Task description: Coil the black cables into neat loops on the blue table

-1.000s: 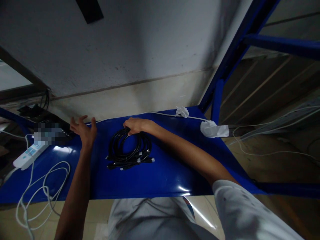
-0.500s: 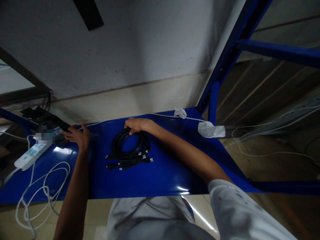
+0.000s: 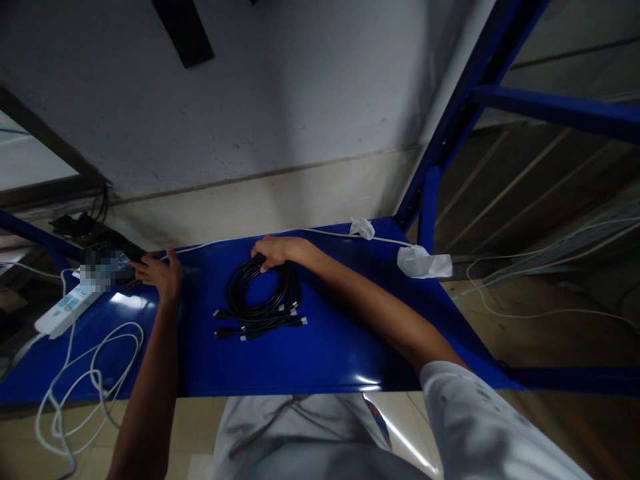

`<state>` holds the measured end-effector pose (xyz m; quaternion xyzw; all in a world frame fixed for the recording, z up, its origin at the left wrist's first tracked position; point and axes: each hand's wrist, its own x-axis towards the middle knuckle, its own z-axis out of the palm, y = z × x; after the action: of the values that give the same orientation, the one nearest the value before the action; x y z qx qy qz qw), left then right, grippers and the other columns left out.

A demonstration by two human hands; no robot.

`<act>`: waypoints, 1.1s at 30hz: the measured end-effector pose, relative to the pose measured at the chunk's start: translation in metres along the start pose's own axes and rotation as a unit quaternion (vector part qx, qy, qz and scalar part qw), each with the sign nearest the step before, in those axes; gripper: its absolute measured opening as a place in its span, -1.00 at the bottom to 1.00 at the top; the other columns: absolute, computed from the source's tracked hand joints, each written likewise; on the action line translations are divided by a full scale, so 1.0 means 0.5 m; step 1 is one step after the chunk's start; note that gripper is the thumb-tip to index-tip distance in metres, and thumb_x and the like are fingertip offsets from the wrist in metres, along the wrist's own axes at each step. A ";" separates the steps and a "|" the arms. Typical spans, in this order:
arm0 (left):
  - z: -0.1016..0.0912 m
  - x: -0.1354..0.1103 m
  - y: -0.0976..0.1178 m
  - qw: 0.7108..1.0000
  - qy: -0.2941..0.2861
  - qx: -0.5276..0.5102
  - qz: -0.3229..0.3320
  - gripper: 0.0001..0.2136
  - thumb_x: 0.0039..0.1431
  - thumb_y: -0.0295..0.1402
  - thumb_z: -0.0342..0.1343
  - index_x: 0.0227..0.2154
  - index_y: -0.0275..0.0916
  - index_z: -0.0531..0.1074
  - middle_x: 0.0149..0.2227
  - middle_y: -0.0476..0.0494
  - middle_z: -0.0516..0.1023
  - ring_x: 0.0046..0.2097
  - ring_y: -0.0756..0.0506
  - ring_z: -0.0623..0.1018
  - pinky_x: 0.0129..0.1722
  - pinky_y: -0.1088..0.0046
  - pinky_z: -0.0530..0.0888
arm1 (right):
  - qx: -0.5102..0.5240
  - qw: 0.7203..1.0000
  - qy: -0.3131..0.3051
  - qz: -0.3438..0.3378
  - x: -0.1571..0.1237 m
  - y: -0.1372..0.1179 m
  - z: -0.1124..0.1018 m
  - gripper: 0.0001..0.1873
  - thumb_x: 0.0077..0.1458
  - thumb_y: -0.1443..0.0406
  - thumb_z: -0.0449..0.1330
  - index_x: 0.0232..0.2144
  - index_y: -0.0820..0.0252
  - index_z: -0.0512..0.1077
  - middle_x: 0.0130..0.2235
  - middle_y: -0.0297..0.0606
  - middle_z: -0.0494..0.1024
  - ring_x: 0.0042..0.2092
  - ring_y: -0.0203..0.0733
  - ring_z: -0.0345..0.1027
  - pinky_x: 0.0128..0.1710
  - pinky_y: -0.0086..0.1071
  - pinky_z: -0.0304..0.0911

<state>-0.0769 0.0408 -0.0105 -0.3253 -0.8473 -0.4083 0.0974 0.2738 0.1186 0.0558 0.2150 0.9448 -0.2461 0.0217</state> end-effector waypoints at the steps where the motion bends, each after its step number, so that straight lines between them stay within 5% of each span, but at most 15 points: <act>1: -0.001 -0.001 0.002 1.000 0.000 0.000 0.001 -0.40 0.42 0.07 0.07 0.24 -0.35 0.30 0.54 -0.77 -0.11 0.54 -0.68 0.04 0.42 -0.44 0.09 | -0.011 1.000 0.005 0.012 -0.001 -0.002 0.001 -0.43 0.17 0.30 0.48 0.22 0.29 0.57 0.08 -0.06 0.69 0.12 0.04 0.54 0.12 -0.25 0.34; 20: -0.017 0.001 0.004 1.000 0.001 0.004 0.002 -0.43 0.40 0.03 0.10 0.23 -0.34 0.30 0.56 -0.70 -0.13 0.52 -0.67 0.07 0.43 -0.40 0.09 | -0.008 1.000 -0.010 0.021 -0.009 -0.014 0.012 -0.34 0.13 0.43 0.46 0.29 0.27 0.54 0.21 0.00 0.63 0.28 0.11 0.46 0.28 -0.16 0.31; 24: -0.018 -0.013 0.020 0.999 0.002 -0.008 0.033 -0.45 0.43 0.00 0.09 0.24 -0.33 0.31 0.55 -0.64 -0.06 0.53 -0.63 0.05 0.46 -0.36 0.07 | 0.036 0.999 0.002 0.019 -0.008 -0.006 0.011 -0.40 0.06 0.45 0.48 0.18 0.14 0.63 0.09 -0.16 0.70 0.19 0.03 0.53 0.24 -0.18 0.34; 33: 0.000 -0.065 0.070 0.990 -0.056 -0.026 0.127 -0.53 0.42 -0.11 0.17 0.21 -0.33 0.37 0.43 -0.57 0.18 0.45 -0.55 0.19 0.41 -0.28 0.22 | 0.000 1.000 -0.003 0.011 -0.064 0.029 -0.003 -0.45 0.13 0.49 0.37 0.18 0.17 0.63 0.06 -0.17 0.73 0.13 -0.01 0.56 0.18 -0.24 0.34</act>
<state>-0.0301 0.0415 -0.0024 -0.4549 -0.7925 -0.3957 0.0917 0.3091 0.1178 0.0553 0.2247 0.9424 -0.2461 0.0271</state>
